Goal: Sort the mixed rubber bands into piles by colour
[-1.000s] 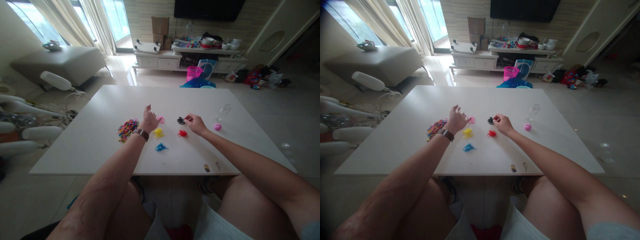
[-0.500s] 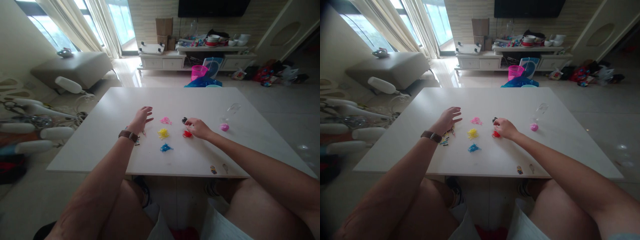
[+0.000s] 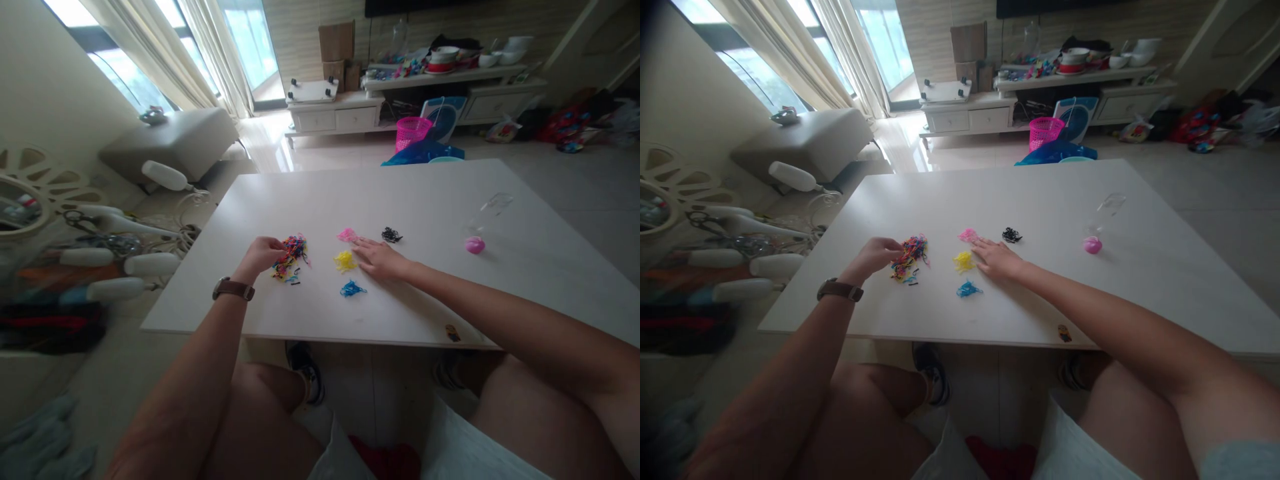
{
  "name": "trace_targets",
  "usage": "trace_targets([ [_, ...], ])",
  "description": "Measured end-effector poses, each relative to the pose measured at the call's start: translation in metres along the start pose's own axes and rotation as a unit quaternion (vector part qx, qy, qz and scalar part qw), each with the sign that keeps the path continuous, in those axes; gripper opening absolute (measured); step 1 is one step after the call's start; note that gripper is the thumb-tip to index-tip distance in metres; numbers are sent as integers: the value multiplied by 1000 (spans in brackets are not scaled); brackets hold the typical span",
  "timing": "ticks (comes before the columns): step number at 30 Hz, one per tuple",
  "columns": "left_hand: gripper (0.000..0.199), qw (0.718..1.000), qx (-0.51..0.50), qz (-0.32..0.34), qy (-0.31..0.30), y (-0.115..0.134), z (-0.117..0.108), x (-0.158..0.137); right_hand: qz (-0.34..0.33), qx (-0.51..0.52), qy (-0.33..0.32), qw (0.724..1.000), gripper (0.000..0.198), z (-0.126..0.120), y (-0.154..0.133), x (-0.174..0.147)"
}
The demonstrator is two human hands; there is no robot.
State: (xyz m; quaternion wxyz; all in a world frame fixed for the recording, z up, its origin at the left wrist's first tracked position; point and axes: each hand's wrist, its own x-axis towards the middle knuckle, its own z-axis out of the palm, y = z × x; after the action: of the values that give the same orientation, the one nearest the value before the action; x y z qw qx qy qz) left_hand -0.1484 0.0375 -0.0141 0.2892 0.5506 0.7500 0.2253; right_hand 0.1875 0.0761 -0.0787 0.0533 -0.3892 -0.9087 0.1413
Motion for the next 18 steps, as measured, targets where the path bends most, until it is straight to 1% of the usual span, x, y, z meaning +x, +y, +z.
trace_targets([
  [3,13,997,61,26,-25,-5,7,1,-21,-24,27,999,46,-8,1,-9],
  [9,24,984,141,72,-81,-14,29,10,-11,-52,72,996,39,-25,3,-27],
  [13,11,980,176,74,-57,-17,40,8,-24,-60,82,994,33,-33,1,-39],
  [18,9,977,189,87,-37,-19,37,10,-18,-52,97,994,26,-55,-13,-56],
])
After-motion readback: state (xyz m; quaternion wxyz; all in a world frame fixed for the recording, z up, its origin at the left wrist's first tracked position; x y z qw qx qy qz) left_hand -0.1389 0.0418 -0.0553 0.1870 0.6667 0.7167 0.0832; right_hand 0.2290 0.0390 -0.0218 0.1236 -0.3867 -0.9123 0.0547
